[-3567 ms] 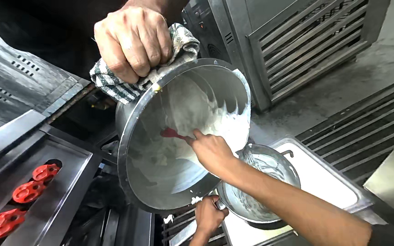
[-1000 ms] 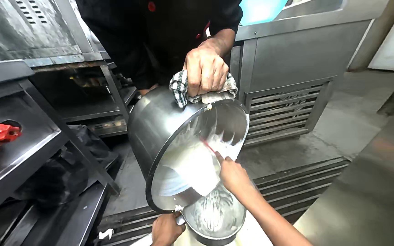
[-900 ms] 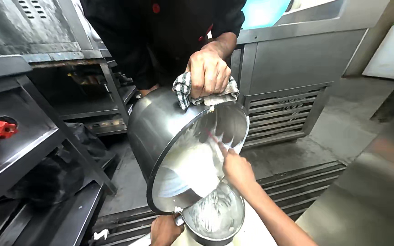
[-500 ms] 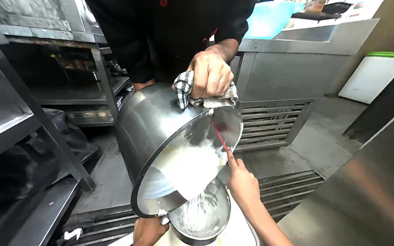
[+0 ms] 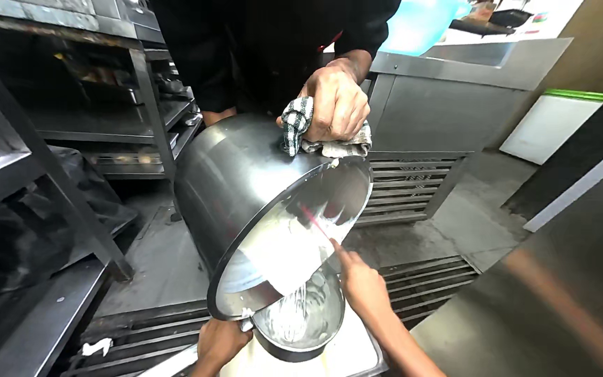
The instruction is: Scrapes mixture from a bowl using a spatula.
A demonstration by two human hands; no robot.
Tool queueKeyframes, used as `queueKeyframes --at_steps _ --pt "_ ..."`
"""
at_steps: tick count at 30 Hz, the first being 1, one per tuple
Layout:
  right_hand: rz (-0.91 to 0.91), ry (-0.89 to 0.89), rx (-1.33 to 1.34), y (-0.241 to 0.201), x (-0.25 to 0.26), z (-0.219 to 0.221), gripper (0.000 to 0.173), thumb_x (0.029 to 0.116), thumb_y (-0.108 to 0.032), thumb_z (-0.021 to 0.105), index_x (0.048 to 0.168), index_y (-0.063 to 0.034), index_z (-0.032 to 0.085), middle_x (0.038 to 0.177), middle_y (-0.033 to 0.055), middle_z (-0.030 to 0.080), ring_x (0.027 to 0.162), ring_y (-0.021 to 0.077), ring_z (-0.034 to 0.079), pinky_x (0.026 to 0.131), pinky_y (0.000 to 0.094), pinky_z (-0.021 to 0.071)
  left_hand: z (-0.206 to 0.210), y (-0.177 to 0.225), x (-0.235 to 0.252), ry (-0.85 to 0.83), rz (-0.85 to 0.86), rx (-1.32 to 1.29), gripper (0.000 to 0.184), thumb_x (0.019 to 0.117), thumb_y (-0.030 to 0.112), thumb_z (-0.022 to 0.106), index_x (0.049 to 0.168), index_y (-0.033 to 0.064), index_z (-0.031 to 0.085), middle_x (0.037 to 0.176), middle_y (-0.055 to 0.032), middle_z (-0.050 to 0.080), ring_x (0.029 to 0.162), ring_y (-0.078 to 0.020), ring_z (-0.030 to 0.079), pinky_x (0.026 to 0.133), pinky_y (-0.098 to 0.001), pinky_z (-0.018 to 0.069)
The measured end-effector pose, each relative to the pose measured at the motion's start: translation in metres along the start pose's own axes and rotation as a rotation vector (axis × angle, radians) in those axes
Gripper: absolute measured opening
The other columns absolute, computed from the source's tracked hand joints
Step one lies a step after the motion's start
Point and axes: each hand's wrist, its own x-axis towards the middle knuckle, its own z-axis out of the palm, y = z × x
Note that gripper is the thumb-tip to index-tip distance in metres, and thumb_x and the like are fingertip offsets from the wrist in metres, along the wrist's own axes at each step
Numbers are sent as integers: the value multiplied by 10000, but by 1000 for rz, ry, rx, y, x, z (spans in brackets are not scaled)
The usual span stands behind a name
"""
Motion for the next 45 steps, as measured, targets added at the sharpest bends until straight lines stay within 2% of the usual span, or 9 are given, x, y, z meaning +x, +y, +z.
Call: queueKeyframes --at_steps 3,8,13,17,22,27,33,39,45 --pt "5 279 20 26 0 1 612 1043 -86 471 1602 -322 384 1127 182 687 748 372 706 644 551 570 -1 -2 -2 -9 -1 11 526 944 506 675 1255 83 714 1297 -187 697 1260 -377 632 1052 -590 466" --pt "-7 -15 98 31 -21 31 531 1086 -182 387 1599 -319 391 1265 146 679 959 362 716 827 556 570 1 -2 2 -15 4 1 552 952 513 662 1267 62 703 1327 -211 675 1294 -391 607 1075 -602 447" --pt "-59 320 155 37 -4 13 555 1061 -106 465 1591 -264 422 1027 187 715 781 380 708 681 577 562 3 -3 1 1 17 21 545 947 509 662 1252 59 707 1306 -212 684 1277 -390 619 1053 -596 463" --pt "-25 -65 129 26 -9 29 515 1096 -200 376 1596 -320 393 1277 163 682 1056 374 702 897 580 549 1 -1 -2 -6 10 34 563 954 522 647 1251 47 699 1300 -208 686 1273 -380 624 1054 -583 467" --pt "-80 271 161 36 4 14 538 1057 -101 471 1571 -262 456 1056 195 712 789 391 707 696 586 561 5 -5 1 29 18 -2 585 932 533 671 1251 44 701 1297 -214 684 1268 -386 625 1054 -586 466" --pt "-70 -22 135 40 -8 37 510 1086 -188 404 1582 -304 427 1227 157 692 1012 363 706 870 573 551 9 -7 5 36 14 -12 601 920 541 682 1253 41 699 1296 -215 684 1270 -378 626 1060 -578 467" --pt "-197 533 172 100 -24 30 494 1034 -80 498 1521 -160 529 945 183 713 731 386 702 623 597 556 8 -13 6 69 4 -75 610 890 518 725 1221 7 698 1254 -212 701 1241 -385 641 1055 -567 472" --pt "-150 162 270 91 -51 76 482 1067 -159 443 1540 -226 509 1074 152 719 836 338 714 748 553 574 13 -16 11 57 8 -118 628 881 517 738 1262 20 692 1282 -214 690 1271 -387 619 1094 -578 443" --pt "-179 426 273 100 -19 52 510 1043 -84 499 1545 -171 496 1015 178 729 779 360 710 702 596 565 14 -15 11 55 3 -114 655 869 537 744 1243 1 694 1285 -220 684 1271 -383 619 1096 -573 437"
